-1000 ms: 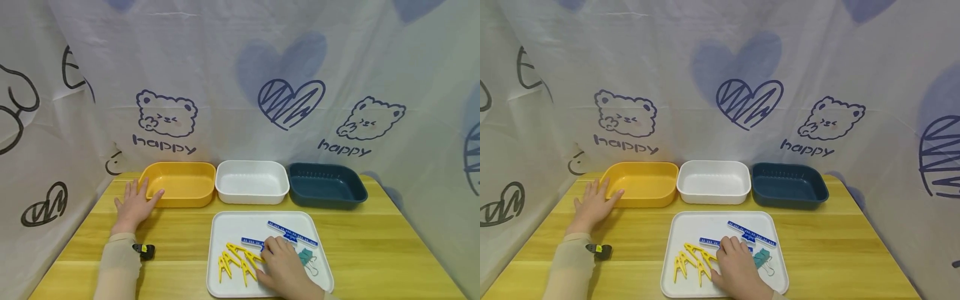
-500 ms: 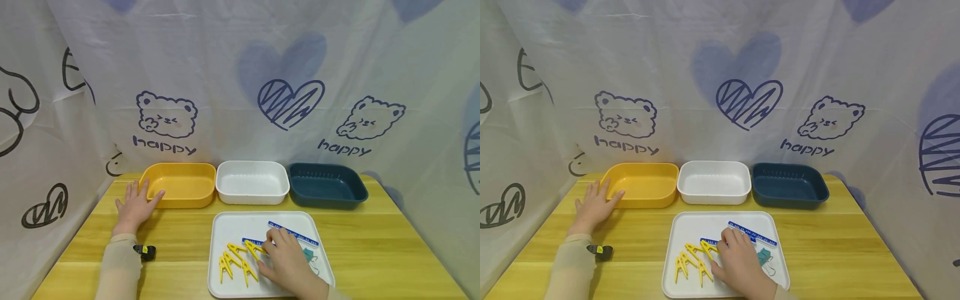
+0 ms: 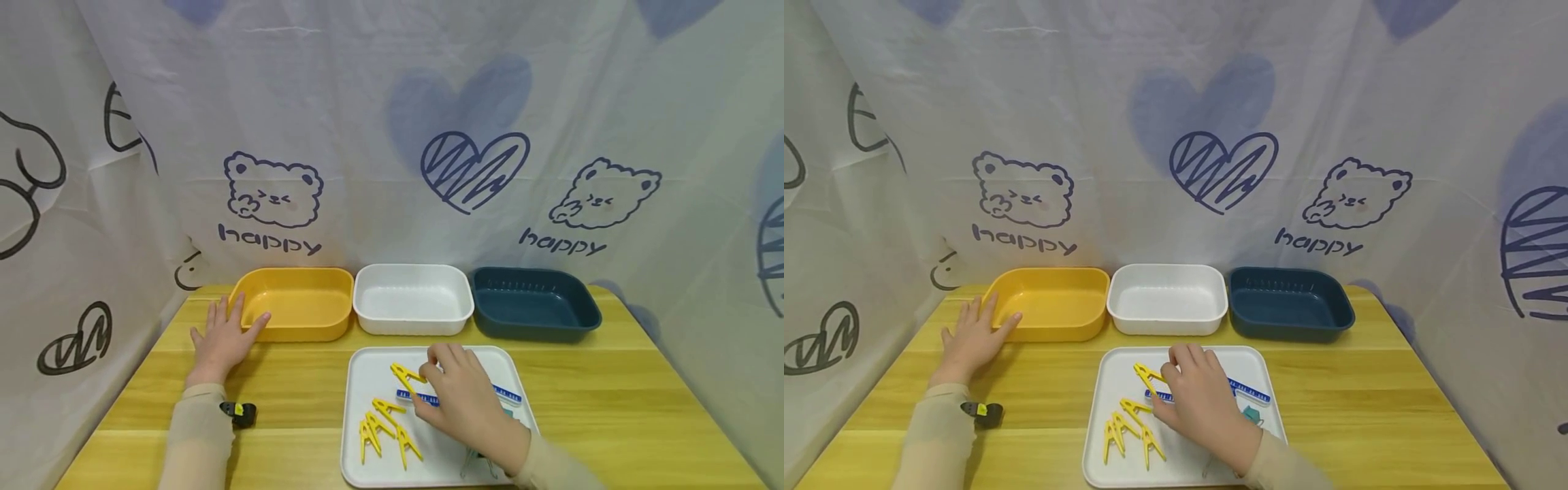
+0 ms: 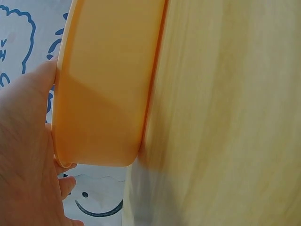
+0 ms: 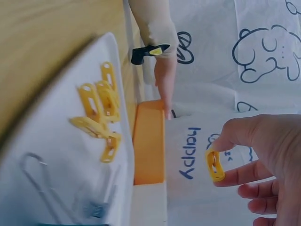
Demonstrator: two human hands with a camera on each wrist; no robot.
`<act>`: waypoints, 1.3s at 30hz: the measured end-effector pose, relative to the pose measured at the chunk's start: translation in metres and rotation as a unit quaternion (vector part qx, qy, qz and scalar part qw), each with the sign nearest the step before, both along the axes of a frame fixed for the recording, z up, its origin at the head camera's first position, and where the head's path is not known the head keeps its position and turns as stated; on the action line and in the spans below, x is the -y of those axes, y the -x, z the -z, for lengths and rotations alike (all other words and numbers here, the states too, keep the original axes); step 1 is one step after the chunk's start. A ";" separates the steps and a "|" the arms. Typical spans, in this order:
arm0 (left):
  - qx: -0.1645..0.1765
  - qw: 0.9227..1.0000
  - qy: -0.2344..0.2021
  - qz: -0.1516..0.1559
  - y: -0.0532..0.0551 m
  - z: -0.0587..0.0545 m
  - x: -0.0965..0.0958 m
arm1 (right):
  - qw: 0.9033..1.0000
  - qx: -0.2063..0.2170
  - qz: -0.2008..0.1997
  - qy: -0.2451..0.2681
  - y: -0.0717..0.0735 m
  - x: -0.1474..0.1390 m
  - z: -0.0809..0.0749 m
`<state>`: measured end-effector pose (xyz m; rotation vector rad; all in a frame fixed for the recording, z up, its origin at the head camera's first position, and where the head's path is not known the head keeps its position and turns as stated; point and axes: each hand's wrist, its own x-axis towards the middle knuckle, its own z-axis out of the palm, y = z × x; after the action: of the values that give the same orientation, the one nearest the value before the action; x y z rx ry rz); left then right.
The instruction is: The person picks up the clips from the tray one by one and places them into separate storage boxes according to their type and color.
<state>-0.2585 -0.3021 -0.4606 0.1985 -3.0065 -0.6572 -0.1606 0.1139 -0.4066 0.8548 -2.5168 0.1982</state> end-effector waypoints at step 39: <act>-0.003 1.000 -0.005 -0.004 0.000 0.001 -0.001 | 0.996 -0.082 -0.037 -0.018 0.055 0.083 -0.043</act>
<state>-0.2588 -0.3014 -0.4615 0.2087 -2.9966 -0.6697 -0.2158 0.0308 -0.3640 0.9403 -2.3456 0.1031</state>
